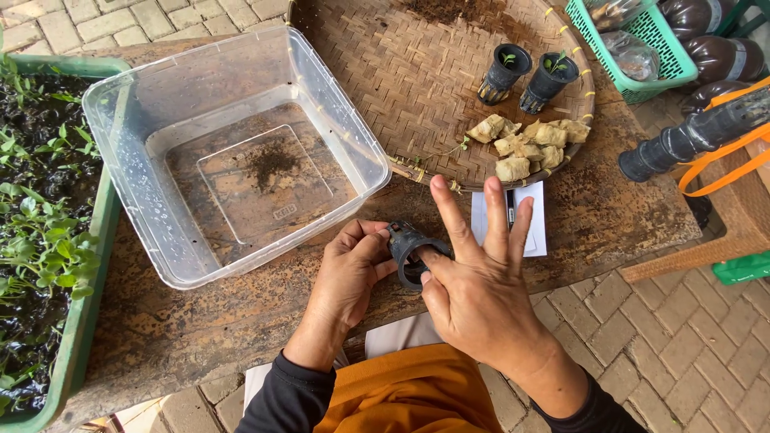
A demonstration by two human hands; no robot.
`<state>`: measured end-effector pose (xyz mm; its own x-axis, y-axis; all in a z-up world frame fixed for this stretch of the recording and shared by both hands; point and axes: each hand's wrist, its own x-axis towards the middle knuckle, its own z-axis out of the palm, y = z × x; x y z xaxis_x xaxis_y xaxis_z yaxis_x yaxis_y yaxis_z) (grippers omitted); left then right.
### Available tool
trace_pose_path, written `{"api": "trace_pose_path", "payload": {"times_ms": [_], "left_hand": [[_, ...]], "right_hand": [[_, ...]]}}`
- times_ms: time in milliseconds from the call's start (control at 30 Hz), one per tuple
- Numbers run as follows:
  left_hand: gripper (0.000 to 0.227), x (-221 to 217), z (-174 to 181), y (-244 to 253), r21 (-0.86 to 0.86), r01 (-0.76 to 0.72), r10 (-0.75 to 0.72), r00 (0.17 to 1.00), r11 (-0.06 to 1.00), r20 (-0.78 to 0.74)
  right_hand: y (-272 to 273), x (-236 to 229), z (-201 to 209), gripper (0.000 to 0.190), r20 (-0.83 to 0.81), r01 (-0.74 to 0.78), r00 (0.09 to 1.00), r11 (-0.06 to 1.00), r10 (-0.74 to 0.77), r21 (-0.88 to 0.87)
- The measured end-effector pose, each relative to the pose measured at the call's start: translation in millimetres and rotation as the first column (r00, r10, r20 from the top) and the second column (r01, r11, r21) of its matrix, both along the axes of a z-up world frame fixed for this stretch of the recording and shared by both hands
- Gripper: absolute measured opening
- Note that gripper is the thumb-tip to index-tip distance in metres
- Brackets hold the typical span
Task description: The person is preparing and planting small seedlings into hydroponic net pots using rockwool cubes.
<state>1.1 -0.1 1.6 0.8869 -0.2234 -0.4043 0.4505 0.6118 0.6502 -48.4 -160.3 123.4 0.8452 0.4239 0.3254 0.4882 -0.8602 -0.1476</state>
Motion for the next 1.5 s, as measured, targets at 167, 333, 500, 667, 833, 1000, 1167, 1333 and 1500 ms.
{"api": "trace_pose_path", "payload": {"times_ms": [167,333,500,667,833,1000,1167,1333,1500], "left_hand": [[0.008,-0.4,5.4,1.2,0.014,-0.003,0.003,1.0,1.0,0.009],[0.008,-0.7,3.2,1.1,-0.026,0.019,-0.018,1.0,0.999,0.007],[0.012,-0.2,7.0,4.8,-0.078,-0.001,0.0,1.0,0.997,-0.006],[0.014,7.2,12.9,-2.0,-0.098,0.022,-0.025,0.999,0.995,-0.026],[0.015,8.8,32.9,-30.1,-0.015,-0.037,0.039,0.973,0.999,0.226],[0.02,15.6,75.9,-55.3,0.636,-0.637,-0.498,0.418,0.435,0.76],[0.036,39.1,72.1,-78.9,0.585,-0.776,-0.717,0.268,0.235,0.644],[0.025,50.7,51.4,-84.2,0.584,-0.791,-0.764,0.261,0.181,0.591],[0.025,61.5,47.6,-81.5,0.586,-0.796,-0.738,0.304,0.151,0.603]], "right_hand": [[-1.5,0.2,-4.3,0.021,0.004,-0.006,1.0,1.0,0.006,0.01],[-3.1,2.2,-6.8,0.024,0.017,-0.009,1.0,1.0,0.009,0.006],[-8.8,3.7,-7.3,0.023,0.084,-0.102,0.992,0.992,0.096,0.071],[-19.0,13.1,-23.0,0.046,0.029,-0.218,0.975,0.916,0.221,0.337],[-50.8,44.5,18.7,0.056,0.047,-0.172,0.983,0.793,0.179,0.585],[-97.4,119.2,58.2,0.059,0.074,0.085,0.987,0.856,-0.142,0.509],[-110.3,200.2,44.1,0.055,-0.038,0.145,0.989,0.906,-0.141,0.397],[-100.5,241.4,22.7,0.058,-0.141,0.214,0.973,0.949,-0.185,0.23],[-101.9,288.5,-26.1,0.064,0.028,0.091,0.995,0.993,-0.093,0.073]]}}
